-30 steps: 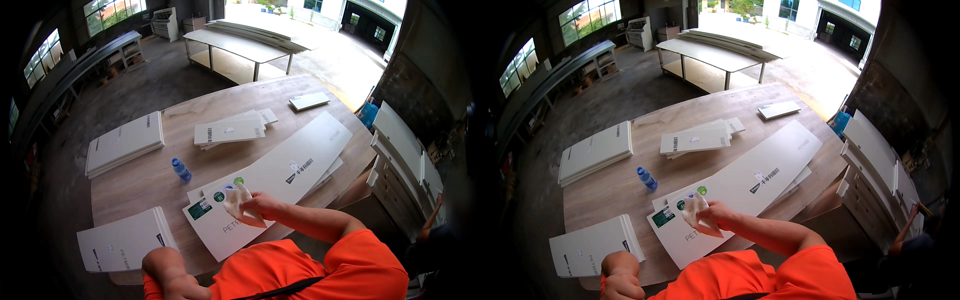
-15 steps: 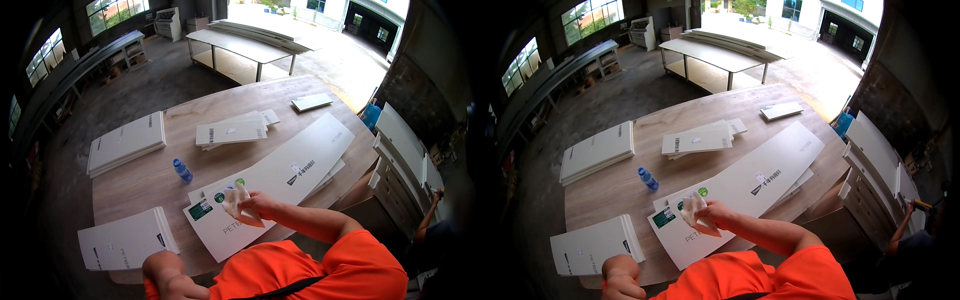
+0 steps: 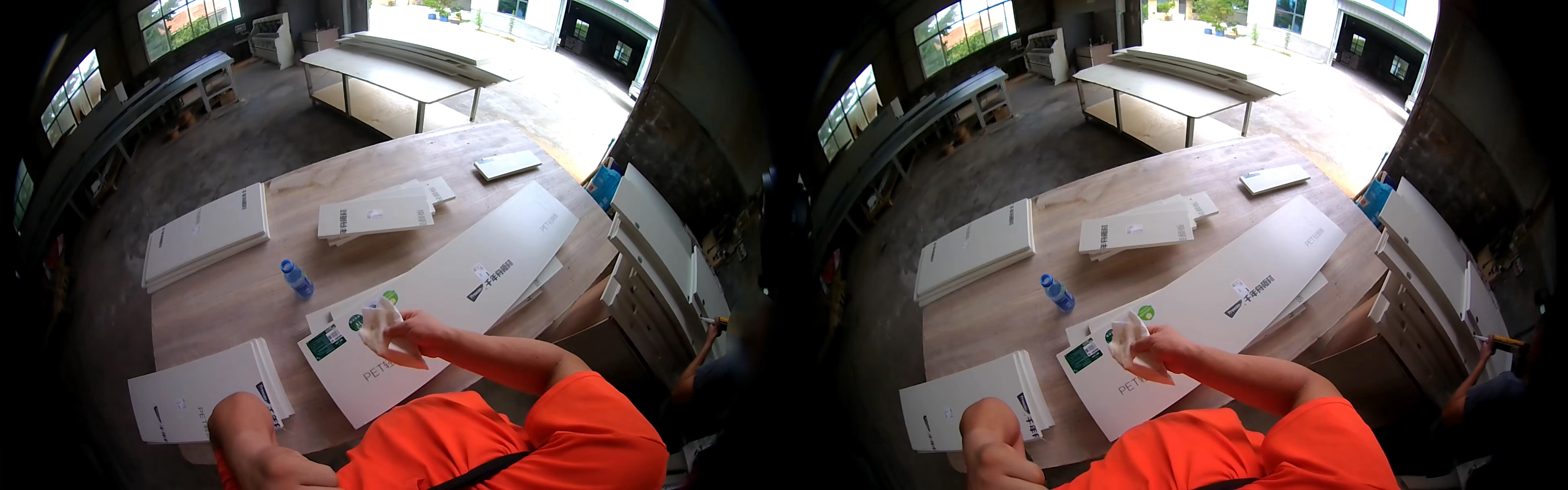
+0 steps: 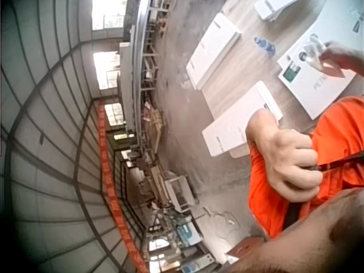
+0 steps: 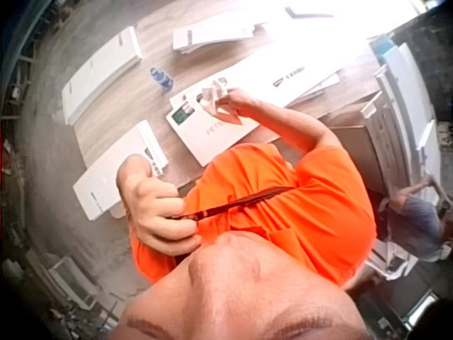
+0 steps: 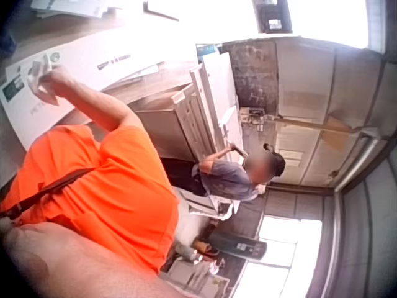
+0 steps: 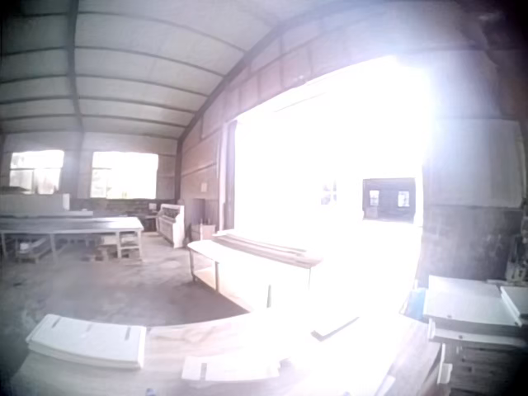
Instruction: The person wipes the surface of several white rectangular panels with a white cloth. They handle the panels one at a time, lifting and turning them to clean different sides. The person also handles a water bottle, placing it on the table and later picking it up.
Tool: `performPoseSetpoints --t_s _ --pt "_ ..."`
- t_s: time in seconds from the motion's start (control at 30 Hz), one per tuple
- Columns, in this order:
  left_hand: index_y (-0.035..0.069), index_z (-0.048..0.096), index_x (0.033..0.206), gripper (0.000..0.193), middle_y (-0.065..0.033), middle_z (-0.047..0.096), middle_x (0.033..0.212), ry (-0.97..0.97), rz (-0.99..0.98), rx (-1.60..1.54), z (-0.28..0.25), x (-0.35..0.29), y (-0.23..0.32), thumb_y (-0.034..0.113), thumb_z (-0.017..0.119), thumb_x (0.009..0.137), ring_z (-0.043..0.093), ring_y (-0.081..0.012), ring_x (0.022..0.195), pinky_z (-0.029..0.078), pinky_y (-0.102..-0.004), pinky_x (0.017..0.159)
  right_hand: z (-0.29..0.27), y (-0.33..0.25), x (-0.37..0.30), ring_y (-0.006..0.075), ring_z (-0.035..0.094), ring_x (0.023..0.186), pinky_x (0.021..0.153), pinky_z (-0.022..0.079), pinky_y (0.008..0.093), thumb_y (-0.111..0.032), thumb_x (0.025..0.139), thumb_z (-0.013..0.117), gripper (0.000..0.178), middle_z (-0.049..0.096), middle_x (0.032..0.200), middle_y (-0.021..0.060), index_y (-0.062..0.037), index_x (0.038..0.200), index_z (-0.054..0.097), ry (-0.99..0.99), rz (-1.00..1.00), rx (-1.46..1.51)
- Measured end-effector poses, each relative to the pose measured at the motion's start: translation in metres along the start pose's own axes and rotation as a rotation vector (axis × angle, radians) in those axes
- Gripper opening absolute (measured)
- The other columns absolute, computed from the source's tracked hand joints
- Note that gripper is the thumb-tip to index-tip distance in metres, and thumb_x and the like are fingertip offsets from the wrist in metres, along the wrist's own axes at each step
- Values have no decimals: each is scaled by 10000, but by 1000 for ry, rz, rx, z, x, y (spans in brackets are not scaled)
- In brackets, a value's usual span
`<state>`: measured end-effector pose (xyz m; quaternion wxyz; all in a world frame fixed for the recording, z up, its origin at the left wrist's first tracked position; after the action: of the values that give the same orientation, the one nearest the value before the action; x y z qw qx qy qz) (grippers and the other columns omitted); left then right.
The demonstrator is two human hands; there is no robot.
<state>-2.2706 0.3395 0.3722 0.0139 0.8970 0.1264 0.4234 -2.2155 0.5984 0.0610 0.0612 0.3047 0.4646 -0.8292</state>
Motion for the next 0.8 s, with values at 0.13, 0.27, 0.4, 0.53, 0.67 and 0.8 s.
performPoseSetpoints --t_s 0.13,0.27,0.4,0.53,0.67,0.8 --pt "93 696 932 130 -74 678 915 98 128 -88 -4 6 -5 18 623 855 443 -98 552 280 -243 471 5 0 -1 247 721 914 808 588 375 -12 859 708 332 715 1085 154 42 1185 686 0 -1 7" --pt "75 694 931 118 -82 681 930 12 138 -247 -10 8 -7 81 576 923 470 -106 582 296 -243 480 -3 5 11 223 719 869 767 584 345 -45 841 729 328 719 1020 130 25 1161 700 50 -49 -127" --pt "64 697 972 132 -68 663 898 -47 110 -268 -9 -1 -16 113 580 936 464 -104 588 302 -243 484 -32 9 2 329 664 1115 925 560 402 -212 834 804 558 639 1283 202 7 1315 623 277 -57 -722" --pt "59 675 1051 159 -45 670 889 -141 96 114 -21 0 -15 119 622 914 428 -95 537 301 -260 461 -11 -3 -20 328 553 1314 1066 476 411 -340 904 758 673 476 1524 196 -39 1461 529 297 -483 -1160" --pt "84 576 1112 182 -65 701 850 110 -9 165 -8 -13 -9 174 637 965 439 -124 498 319 -291 449 112 -153 -181 241 689 1002 900 534 353 -181 1028 663 275 742 1068 121 12 1221 696 -683 -1059 -457" --pt "102 496 1147 263 -86 714 809 471 -133 86 19 -27 -17 207 668 979 468 -155 485 334 -316 441 176 -143 -238 343 691 1108 946 544 531 -445 971 680 616 672 1282 249 2 1392 628 -1432 -1428 -741"
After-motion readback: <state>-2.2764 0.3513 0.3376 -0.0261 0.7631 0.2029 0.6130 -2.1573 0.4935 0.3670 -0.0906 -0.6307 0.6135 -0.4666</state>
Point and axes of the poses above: each hand's wrist, its own x-axis towards the middle knuckle, its own z-axis out of the palm, y = z × x, the point moved 2 cm from there along x, towards the middle knuckle
